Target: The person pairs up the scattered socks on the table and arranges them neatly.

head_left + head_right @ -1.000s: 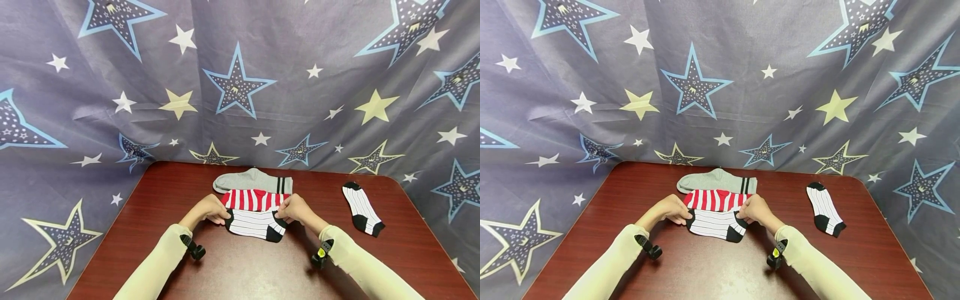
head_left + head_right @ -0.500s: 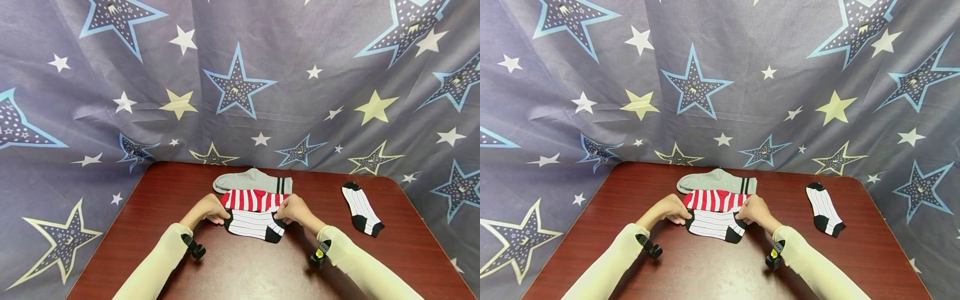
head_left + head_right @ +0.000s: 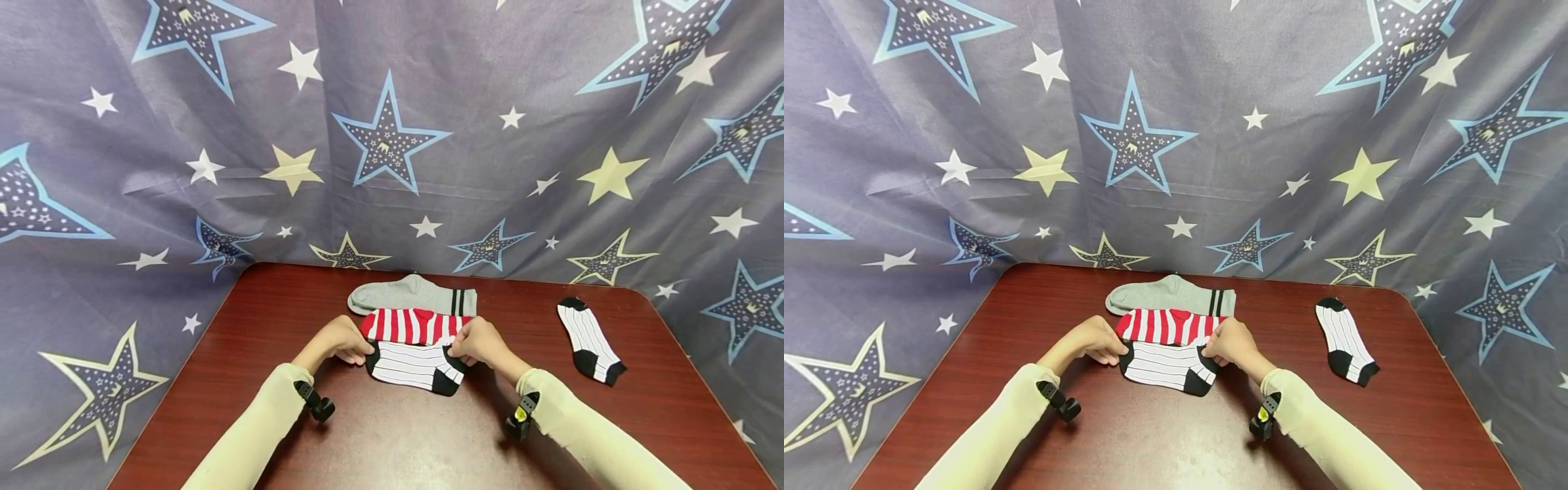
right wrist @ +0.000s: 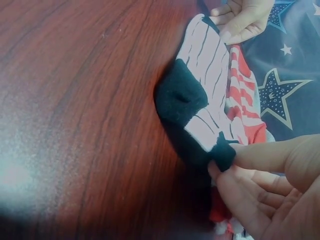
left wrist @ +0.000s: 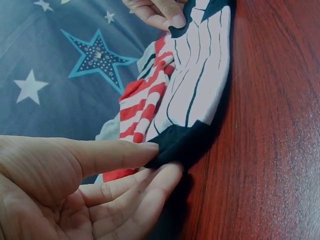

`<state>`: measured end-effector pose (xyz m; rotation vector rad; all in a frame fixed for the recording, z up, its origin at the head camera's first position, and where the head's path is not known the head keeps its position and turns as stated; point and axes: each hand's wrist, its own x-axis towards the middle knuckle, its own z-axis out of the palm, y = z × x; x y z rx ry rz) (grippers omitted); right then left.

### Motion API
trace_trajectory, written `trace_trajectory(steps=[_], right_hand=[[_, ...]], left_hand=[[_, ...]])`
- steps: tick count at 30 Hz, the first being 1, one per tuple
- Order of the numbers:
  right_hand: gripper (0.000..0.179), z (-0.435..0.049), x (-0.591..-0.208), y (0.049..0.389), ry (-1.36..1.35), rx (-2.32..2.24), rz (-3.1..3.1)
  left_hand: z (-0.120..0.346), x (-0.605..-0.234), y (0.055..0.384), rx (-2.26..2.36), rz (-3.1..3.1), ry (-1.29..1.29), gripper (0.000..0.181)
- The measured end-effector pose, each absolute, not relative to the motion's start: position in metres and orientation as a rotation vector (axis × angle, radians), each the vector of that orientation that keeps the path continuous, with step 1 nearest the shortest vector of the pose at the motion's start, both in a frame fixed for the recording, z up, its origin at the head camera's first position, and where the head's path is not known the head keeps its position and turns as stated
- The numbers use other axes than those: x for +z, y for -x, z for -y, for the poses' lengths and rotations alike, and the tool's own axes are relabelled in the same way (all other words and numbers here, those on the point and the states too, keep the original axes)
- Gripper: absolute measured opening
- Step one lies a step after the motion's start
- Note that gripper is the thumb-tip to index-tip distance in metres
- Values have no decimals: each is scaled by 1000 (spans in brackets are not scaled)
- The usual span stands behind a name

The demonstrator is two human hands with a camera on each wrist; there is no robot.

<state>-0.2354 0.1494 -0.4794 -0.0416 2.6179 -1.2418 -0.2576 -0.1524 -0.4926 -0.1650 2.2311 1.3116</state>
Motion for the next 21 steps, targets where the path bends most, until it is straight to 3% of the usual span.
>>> trace_trajectory(steps=[21], right_hand=[[10,-158,-468,237,50,-1223,-2608]], left_hand=[[158,-469,264,1222,-2391,207,18]])
